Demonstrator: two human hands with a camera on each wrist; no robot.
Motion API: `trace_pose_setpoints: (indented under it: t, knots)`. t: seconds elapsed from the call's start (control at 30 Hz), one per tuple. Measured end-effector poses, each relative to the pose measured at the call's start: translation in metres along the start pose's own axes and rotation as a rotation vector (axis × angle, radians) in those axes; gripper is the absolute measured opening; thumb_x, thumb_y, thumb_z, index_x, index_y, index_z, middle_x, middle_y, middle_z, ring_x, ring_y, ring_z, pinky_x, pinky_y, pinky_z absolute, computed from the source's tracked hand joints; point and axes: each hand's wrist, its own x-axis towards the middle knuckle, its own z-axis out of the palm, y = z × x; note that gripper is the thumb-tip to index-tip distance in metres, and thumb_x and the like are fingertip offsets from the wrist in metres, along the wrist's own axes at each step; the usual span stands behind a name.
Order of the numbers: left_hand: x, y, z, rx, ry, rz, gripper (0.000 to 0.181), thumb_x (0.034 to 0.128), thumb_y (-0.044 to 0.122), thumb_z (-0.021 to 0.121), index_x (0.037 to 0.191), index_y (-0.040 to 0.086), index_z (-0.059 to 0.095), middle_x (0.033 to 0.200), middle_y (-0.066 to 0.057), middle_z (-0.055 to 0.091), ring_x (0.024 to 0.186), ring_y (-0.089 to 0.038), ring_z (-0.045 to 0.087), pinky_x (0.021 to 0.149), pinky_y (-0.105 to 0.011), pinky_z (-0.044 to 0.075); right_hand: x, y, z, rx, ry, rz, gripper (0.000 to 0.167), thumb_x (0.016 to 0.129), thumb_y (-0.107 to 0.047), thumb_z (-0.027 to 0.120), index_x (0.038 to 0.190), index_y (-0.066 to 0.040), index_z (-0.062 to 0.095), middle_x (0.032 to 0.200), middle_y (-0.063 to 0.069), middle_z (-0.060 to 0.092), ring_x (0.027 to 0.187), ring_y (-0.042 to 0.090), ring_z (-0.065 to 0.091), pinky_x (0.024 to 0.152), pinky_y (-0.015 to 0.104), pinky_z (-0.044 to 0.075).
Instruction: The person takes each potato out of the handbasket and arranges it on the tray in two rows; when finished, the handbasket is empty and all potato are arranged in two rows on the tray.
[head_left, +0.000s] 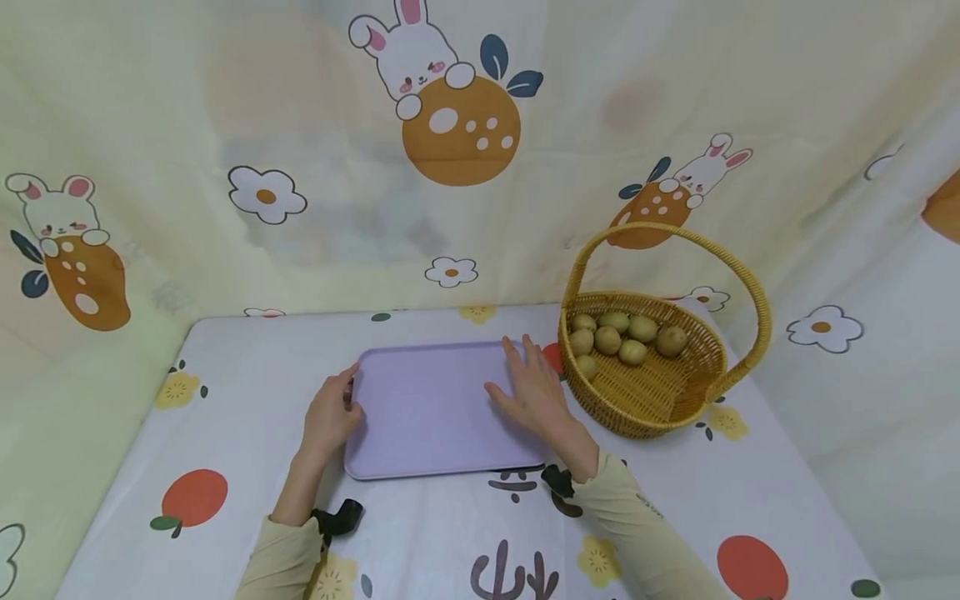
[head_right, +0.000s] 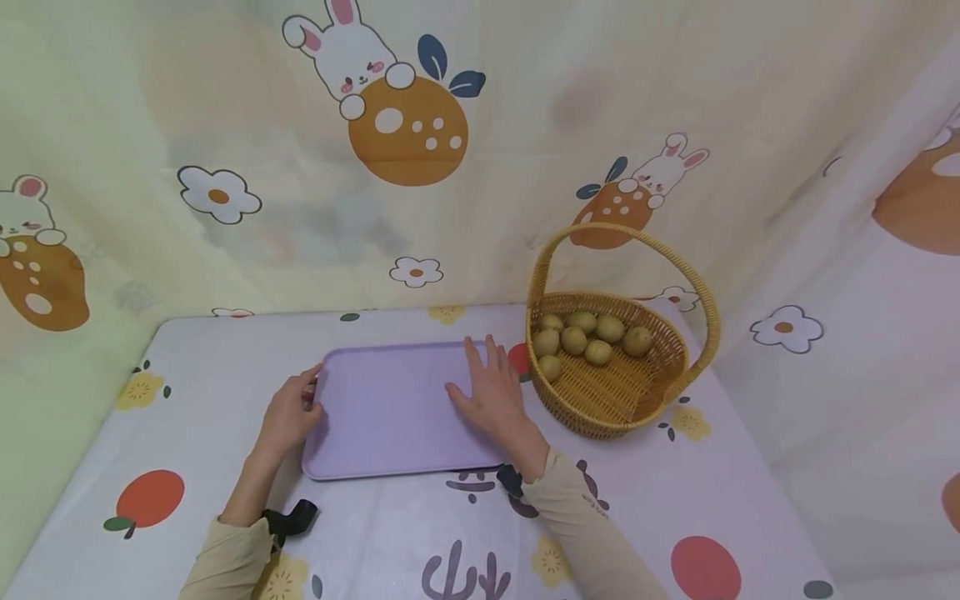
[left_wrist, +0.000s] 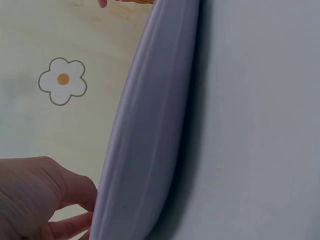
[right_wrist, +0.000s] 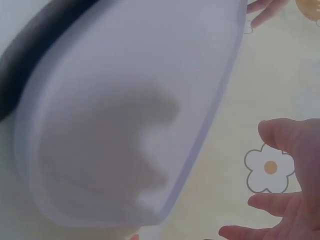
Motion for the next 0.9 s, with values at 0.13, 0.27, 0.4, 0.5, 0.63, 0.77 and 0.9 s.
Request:
trace_pose_setpoints:
  t: [0.13,0.27,0.4,0.5,0.63,0.77,0.9]
  knots:
    - [0.0,-0.002,0.0,-0.002,0.002,-0.008,0.063,0.077,-0.006,0.058,0.139,-0.008,0.048,0.115,-0.028,0.06,0.093,-0.037,0.062,0.077,-0.051,0.049,0.003,-0.001,-0.007,0.013,0.011,0.005,0.076,0.091,-0.039,0.064,0.151,-0.002,0.035,0.151,0.033,0.029,0.134,0.051,0.036,0.101,0.065,0.035]
    - [0.001,-0.003,0.0,-0.007,0.002,-0.006,0.063,0.0773,-0.006,0.058,0.139,-0.008,0.048,0.114,-0.028,0.06,0.092,-0.037,0.062,0.077,-0.051,0.049,0.006,0.0,-0.021,0.02,0.027,0.028,0.075,0.092,-0.039,0.062,0.151,-0.001,0.035,0.149,0.031,0.034,0.133,0.047,0.039,0.101,0.062,0.035]
    - [0.001,-0.006,0.001,-0.009,0.0,-0.005,0.062,0.0772,-0.006,0.058,0.139,-0.009,0.048,0.114,-0.028,0.06,0.092,-0.036,0.061,0.076,-0.05,0.048,0.009,0.009,-0.038,0.082,0.068,0.046,0.073,0.092,-0.036,0.062,0.149,0.003,0.037,0.145,0.03,0.04,0.132,0.045,0.04,0.105,0.059,0.033]
    - [0.0,-0.007,0.002,-0.011,-0.002,-0.011,0.061,0.077,-0.006,0.058,0.138,-0.01,0.049,0.113,-0.028,0.06,0.091,-0.036,0.061,0.076,-0.05,0.048,0.01,0.022,-0.048,0.139,0.1,0.085,0.071,0.093,-0.035,0.061,0.148,0.004,0.038,0.143,0.028,0.043,0.131,0.043,0.041,0.104,0.058,0.035]
    - [0.0,-0.008,0.002,-0.018,-0.002,-0.016,0.061,0.077,-0.005,0.058,0.137,-0.01,0.05,0.113,-0.028,0.06,0.09,-0.035,0.062,0.076,-0.049,0.048,0.009,0.038,-0.061,0.182,0.136,0.164,0.066,0.094,-0.035,0.058,0.145,0.004,0.042,0.141,0.026,0.046,0.129,0.043,0.043,0.1,0.06,0.037]
    - [0.002,-0.008,0.001,-0.035,-0.001,-0.019,0.062,0.0763,-0.004,0.058,0.137,-0.009,0.05,0.115,-0.027,0.06,0.091,-0.035,0.063,0.077,-0.05,0.048,0.006,0.054,-0.069,0.2,0.163,0.2,0.058,0.093,-0.032,0.057,0.139,0.003,0.05,0.139,0.027,0.049,0.129,0.043,0.043,0.099,0.061,0.037]
    - [0.003,-0.008,0.0,-0.063,-0.003,-0.015,0.063,0.0756,-0.005,0.058,0.138,-0.009,0.049,0.116,-0.027,0.06,0.092,-0.036,0.064,0.079,-0.052,0.048,0.003,0.069,-0.07,0.209,0.147,0.235,0.052,0.094,-0.03,0.055,0.134,0.004,0.055,0.134,0.027,0.053,0.126,0.042,0.047,0.098,0.058,0.039]
